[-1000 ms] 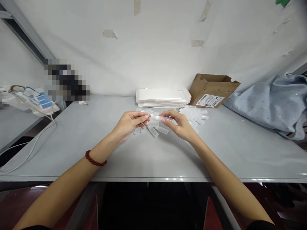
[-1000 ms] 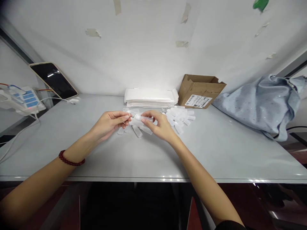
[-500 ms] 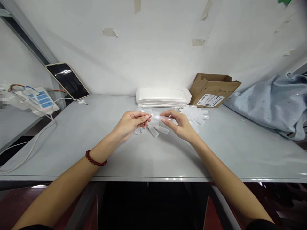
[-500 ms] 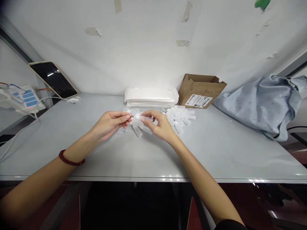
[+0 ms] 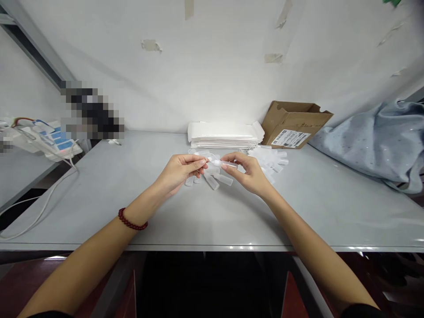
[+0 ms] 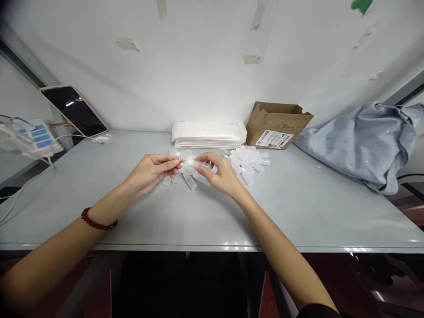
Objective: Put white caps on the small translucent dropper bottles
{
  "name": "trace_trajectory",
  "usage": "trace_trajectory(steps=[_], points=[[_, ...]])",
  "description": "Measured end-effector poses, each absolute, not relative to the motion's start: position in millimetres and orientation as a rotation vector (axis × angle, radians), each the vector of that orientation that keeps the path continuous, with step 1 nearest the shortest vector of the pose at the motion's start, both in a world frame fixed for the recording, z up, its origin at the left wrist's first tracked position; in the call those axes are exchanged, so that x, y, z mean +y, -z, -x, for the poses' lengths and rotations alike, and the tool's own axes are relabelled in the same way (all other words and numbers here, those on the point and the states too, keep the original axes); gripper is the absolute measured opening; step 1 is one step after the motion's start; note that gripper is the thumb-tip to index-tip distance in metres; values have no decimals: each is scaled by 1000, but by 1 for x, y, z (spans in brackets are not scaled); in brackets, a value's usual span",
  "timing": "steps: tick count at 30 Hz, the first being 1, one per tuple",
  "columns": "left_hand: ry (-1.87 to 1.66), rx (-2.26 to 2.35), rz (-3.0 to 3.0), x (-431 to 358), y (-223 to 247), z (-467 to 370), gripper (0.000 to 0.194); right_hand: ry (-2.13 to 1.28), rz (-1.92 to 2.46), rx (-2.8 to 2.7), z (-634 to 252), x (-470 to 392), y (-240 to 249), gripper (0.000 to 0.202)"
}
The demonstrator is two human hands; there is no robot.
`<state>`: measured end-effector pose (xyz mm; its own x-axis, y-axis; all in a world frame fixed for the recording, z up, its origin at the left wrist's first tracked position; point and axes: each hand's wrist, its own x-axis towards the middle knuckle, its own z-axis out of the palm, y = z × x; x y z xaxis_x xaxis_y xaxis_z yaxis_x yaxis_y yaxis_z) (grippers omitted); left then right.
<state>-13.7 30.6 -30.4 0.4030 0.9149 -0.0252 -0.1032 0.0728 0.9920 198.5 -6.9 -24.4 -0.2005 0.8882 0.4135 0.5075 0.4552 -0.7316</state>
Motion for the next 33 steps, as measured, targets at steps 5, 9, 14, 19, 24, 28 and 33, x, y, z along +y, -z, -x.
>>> trace_trajectory(steps=[5, 9, 14, 19, 24, 28, 33], points=[[-912, 866, -1295, 30, 31, 13, 16, -572, 1178, -1838, -198, -7, 23, 17], [-917, 875, -1317, 29, 31, 11, 16, -556, 1179, -1839, -197, -8, 22, 15], [-911, 873, -1322, 28, 32, 10, 16, -557, 1186, -1842, -196, -9, 22, 16], [-921, 894, -1322, 25, 32, 8, 15, -530, 1193, -1844, -194, -10, 22, 16], [-956, 935, -1354, 23, 32, 7, 16, -479, 1177, -1890, -192, -10, 25, 14], [-950, 950, -1368, 21, 32, 6, 15, -443, 1141, -1910, -192, -10, 27, 13], [-939, 983, -1393, 21, 34, 3, 17, -452, 1150, -1902, -191, -8, 30, 11]])
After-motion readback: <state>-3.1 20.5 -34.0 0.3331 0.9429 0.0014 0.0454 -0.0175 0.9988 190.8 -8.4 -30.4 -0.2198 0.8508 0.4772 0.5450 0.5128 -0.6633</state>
